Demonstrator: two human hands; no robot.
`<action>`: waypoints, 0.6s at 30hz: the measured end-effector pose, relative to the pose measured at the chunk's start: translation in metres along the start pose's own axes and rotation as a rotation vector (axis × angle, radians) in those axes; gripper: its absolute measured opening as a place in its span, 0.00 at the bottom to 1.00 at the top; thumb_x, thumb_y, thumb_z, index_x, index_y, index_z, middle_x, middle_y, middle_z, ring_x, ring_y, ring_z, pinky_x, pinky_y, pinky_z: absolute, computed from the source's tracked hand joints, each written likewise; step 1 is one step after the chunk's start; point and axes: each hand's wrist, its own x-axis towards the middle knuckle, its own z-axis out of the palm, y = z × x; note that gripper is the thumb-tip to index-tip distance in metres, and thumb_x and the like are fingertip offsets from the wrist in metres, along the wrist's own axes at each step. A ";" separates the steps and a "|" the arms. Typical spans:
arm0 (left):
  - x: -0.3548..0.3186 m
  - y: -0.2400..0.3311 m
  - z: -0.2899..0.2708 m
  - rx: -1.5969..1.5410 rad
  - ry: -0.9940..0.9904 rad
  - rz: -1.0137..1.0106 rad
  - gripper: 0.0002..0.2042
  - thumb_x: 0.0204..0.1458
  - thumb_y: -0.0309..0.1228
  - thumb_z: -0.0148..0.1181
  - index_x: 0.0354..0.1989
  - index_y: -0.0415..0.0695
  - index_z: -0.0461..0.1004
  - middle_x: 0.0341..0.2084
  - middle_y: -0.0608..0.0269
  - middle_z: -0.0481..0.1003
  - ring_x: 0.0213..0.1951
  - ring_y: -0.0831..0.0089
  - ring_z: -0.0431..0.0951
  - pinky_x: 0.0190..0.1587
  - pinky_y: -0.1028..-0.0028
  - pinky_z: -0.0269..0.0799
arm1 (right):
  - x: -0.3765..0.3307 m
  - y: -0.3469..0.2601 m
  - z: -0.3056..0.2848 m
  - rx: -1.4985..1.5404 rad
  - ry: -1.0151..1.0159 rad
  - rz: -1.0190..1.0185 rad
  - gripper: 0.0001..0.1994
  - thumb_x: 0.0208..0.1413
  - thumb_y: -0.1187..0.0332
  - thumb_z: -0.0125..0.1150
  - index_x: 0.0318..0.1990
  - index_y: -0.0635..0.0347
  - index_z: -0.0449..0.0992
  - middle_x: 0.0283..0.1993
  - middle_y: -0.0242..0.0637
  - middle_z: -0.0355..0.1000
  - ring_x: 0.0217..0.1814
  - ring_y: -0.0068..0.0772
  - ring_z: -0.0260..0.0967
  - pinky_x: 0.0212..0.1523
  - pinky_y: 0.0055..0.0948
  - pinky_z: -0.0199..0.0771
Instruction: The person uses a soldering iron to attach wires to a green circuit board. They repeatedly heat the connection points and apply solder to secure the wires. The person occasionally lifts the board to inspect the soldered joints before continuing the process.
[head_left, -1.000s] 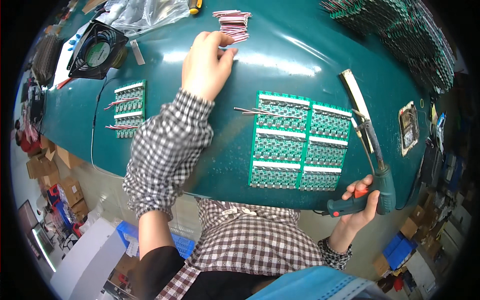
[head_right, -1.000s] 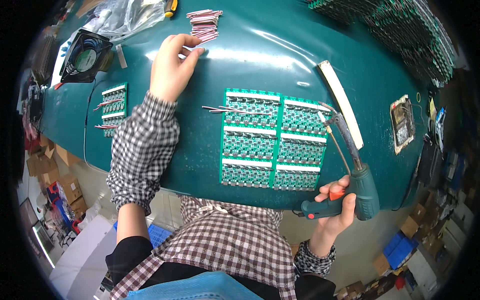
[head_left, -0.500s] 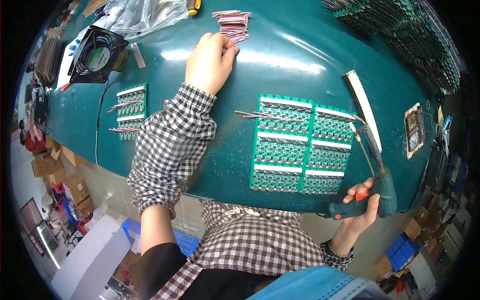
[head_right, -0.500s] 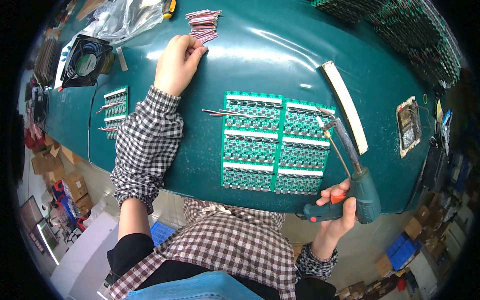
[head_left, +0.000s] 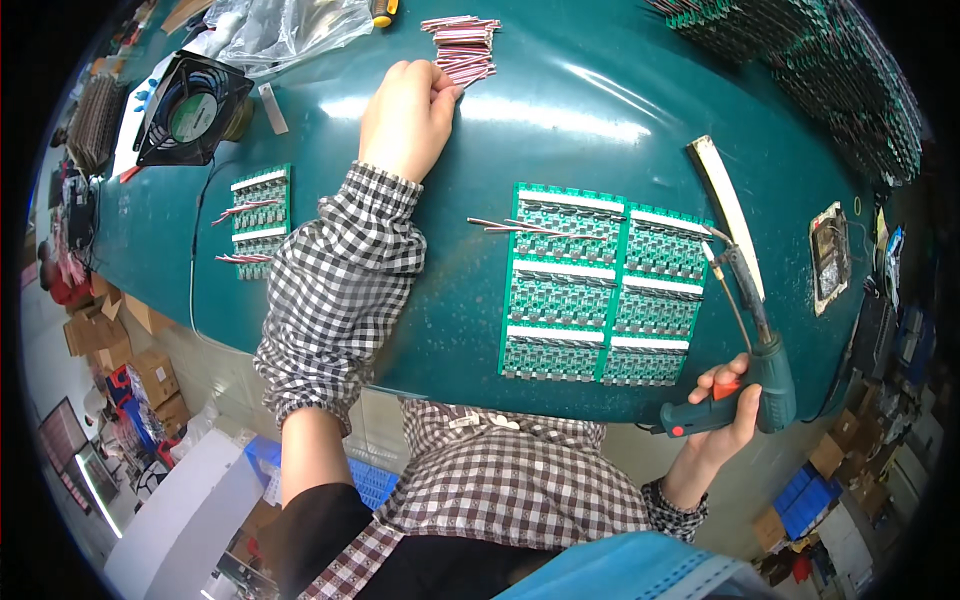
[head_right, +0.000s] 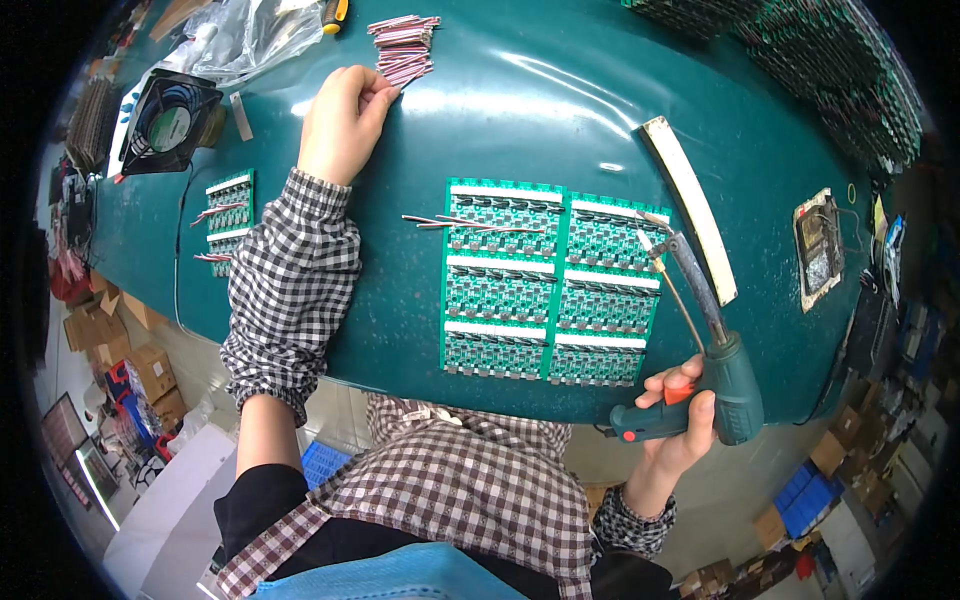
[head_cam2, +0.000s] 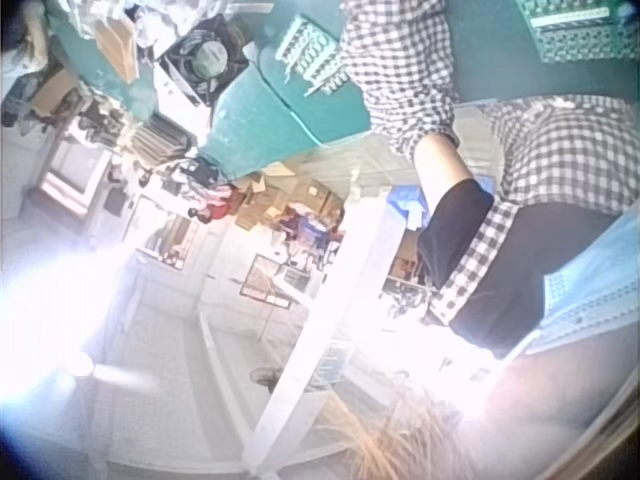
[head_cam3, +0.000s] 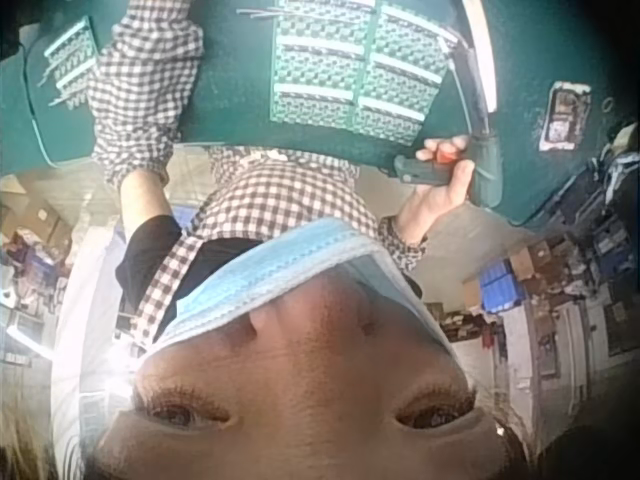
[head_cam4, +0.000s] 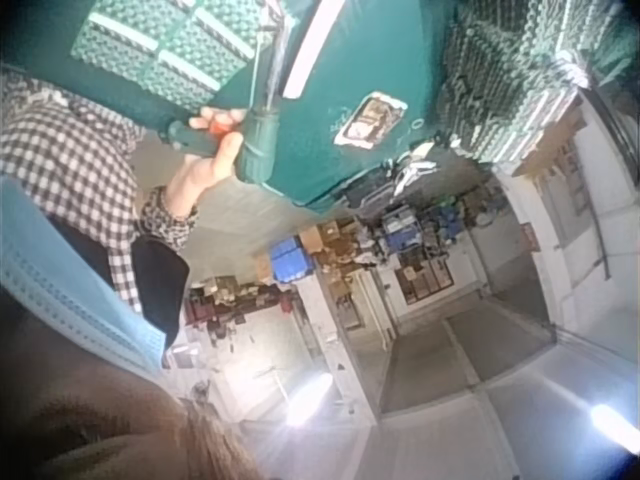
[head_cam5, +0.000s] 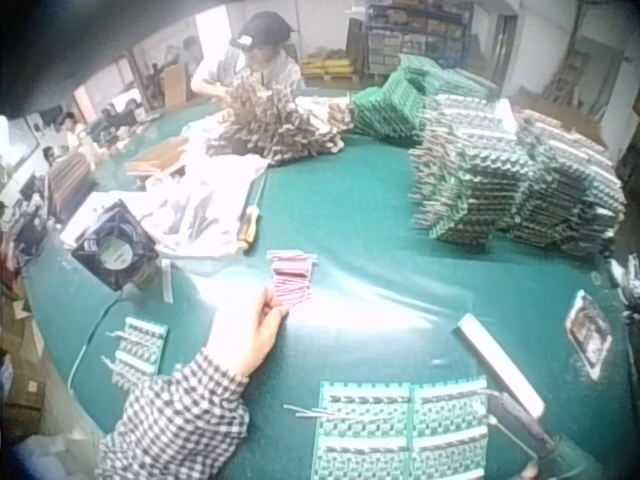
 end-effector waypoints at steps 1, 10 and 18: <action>-0.001 0.002 0.000 -0.004 0.003 0.006 0.06 0.49 0.27 0.62 0.30 0.38 0.73 0.25 0.60 0.70 0.26 0.72 0.70 0.32 0.74 0.68 | 0.000 0.000 -0.001 0.006 -0.004 0.003 0.19 0.63 0.57 0.49 0.46 0.68 0.63 0.33 0.39 0.69 0.36 0.31 0.71 0.27 0.22 0.79; -0.016 0.036 -0.002 -0.099 -0.209 0.052 0.07 0.47 0.26 0.62 0.31 0.39 0.71 0.26 0.62 0.69 0.25 0.73 0.69 0.30 0.73 0.68 | -0.003 0.001 -0.007 0.040 0.039 -0.012 0.18 0.61 0.61 0.52 0.45 0.71 0.65 0.34 0.41 0.70 0.34 0.36 0.75 0.26 0.27 0.82; -0.008 0.038 0.006 0.006 -0.272 0.247 0.07 0.51 0.28 0.58 0.32 0.39 0.68 0.32 0.55 0.68 0.36 0.56 0.72 0.39 0.65 0.68 | -0.008 -0.005 -0.015 0.033 0.075 -0.020 0.18 0.60 0.61 0.52 0.46 0.72 0.65 0.35 0.42 0.70 0.35 0.36 0.75 0.26 0.27 0.82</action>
